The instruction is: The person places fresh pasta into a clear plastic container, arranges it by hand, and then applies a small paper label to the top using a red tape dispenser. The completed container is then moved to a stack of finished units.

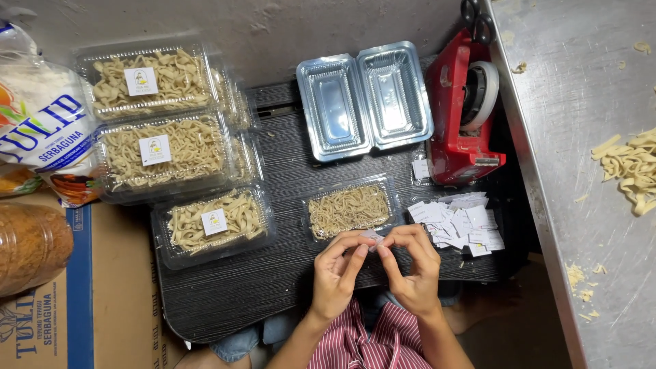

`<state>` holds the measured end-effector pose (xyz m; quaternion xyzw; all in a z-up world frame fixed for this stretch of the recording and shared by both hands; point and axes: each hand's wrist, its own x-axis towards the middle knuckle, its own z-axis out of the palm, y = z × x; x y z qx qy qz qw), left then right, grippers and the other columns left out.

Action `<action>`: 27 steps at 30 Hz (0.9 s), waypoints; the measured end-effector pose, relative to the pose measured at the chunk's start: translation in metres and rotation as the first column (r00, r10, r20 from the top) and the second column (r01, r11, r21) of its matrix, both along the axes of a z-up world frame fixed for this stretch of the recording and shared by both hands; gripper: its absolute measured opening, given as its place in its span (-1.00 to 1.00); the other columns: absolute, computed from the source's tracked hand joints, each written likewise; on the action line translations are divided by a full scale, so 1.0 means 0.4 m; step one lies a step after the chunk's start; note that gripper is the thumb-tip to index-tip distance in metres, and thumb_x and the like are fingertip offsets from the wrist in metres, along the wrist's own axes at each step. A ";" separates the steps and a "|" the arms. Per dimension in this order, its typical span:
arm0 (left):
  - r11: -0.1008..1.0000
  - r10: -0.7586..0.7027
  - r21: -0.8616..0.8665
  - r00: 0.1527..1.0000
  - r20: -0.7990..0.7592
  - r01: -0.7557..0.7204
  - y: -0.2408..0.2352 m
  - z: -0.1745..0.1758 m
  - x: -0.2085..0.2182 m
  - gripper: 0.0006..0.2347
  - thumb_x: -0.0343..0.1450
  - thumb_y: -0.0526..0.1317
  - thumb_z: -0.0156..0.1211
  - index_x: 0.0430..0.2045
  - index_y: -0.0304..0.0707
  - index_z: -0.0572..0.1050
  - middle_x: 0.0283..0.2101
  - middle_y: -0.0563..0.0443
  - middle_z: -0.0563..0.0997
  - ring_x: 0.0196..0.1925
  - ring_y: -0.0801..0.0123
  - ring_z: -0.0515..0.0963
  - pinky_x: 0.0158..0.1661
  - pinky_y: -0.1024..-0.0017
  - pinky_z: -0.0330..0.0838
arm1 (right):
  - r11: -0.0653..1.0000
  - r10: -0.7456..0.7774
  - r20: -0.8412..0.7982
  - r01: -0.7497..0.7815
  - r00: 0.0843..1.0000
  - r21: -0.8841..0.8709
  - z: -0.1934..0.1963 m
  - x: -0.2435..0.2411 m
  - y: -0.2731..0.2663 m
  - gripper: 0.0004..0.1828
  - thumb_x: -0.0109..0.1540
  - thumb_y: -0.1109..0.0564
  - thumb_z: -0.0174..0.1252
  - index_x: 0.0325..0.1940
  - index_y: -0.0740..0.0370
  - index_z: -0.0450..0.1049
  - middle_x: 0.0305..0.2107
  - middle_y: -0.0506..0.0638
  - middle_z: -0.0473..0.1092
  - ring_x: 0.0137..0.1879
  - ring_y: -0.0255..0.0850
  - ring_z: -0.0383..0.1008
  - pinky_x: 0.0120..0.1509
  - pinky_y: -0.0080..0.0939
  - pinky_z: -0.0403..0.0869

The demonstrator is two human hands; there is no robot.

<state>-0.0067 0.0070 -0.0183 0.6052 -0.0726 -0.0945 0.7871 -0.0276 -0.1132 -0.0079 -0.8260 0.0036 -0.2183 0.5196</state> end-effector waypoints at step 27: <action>0.958 0.116 0.215 0.942 0.316 -0.190 0.006 0.039 0.002 -0.89 0.24 -0.47 0.14 -0.41 -0.42 0.49 -0.37 -0.10 0.57 -0.33 0.38 0.56 -0.25 0.57 0.49 | 0.998 0.025 -0.160 -0.017 0.987 0.053 0.016 -0.001 -0.004 -0.97 0.11 0.24 0.05 -0.42 0.25 0.37 -0.46 -0.02 0.28 -0.32 -0.30 0.26 -0.24 -0.41 0.27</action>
